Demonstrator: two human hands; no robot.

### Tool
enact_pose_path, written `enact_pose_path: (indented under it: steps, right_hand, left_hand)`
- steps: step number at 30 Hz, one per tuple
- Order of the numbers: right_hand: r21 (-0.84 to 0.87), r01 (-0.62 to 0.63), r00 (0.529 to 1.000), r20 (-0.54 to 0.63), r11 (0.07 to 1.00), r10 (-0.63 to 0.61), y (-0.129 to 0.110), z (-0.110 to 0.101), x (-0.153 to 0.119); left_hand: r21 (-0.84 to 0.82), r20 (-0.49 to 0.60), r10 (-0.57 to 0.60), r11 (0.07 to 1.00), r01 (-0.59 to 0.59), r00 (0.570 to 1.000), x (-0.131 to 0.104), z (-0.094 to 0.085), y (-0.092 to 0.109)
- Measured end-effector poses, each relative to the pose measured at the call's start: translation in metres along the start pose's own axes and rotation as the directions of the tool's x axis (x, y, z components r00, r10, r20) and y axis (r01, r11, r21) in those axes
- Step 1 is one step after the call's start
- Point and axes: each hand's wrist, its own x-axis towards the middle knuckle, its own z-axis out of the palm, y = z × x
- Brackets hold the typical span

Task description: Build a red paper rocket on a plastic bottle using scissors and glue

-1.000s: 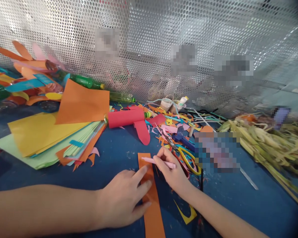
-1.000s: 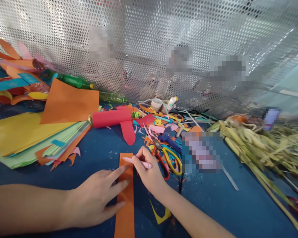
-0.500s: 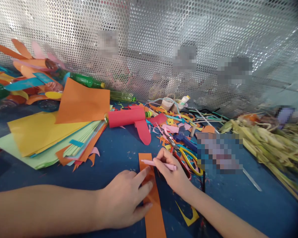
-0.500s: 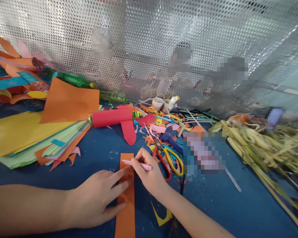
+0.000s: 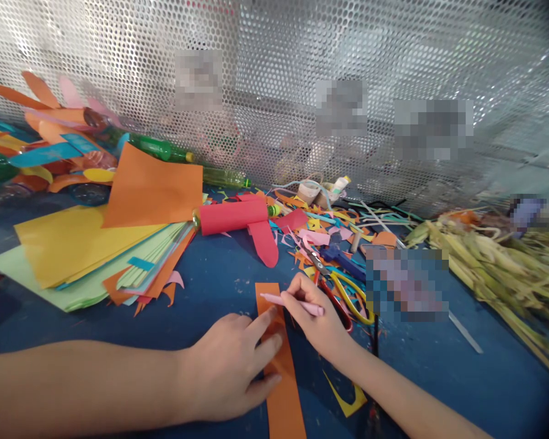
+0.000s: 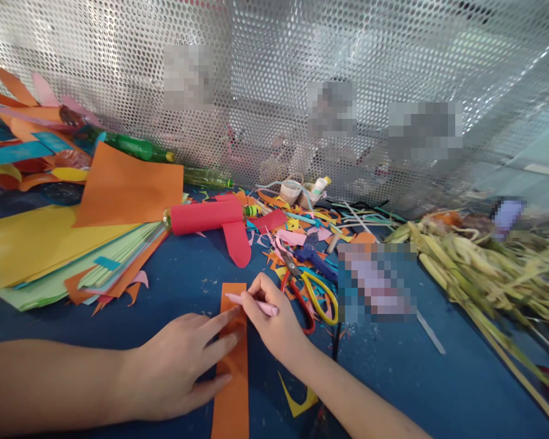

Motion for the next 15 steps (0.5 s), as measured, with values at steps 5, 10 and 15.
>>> enact_pose_path:
  steps: [5, 10, 15]
  right_hand:
    - [-0.12, 0.04, 0.999, -0.023, 0.992, -0.043, 0.0007, -0.0005, -0.0017]
    - [-0.19, 0.03, 0.999, -0.029, 0.981, -0.036, 0.0044, -0.0012, -0.005]
    - [-0.262, 0.042, 0.998, -0.042, 0.964, -0.055, 0.0015, -0.0026, -0.0067]
  left_hand:
    - [-0.001, 0.005, 0.003, 1.0, -0.003, 1.0, -0.0008, 0.0, 0.0008]
    - [-0.002, 0.005, 0.006, 1.0, -0.006, 1.0, -0.0003, -0.0001, 0.0006]
    - [-0.008, 0.019, 0.005, 1.0, -0.004, 1.0, 0.0003, -0.0005, 0.0004]
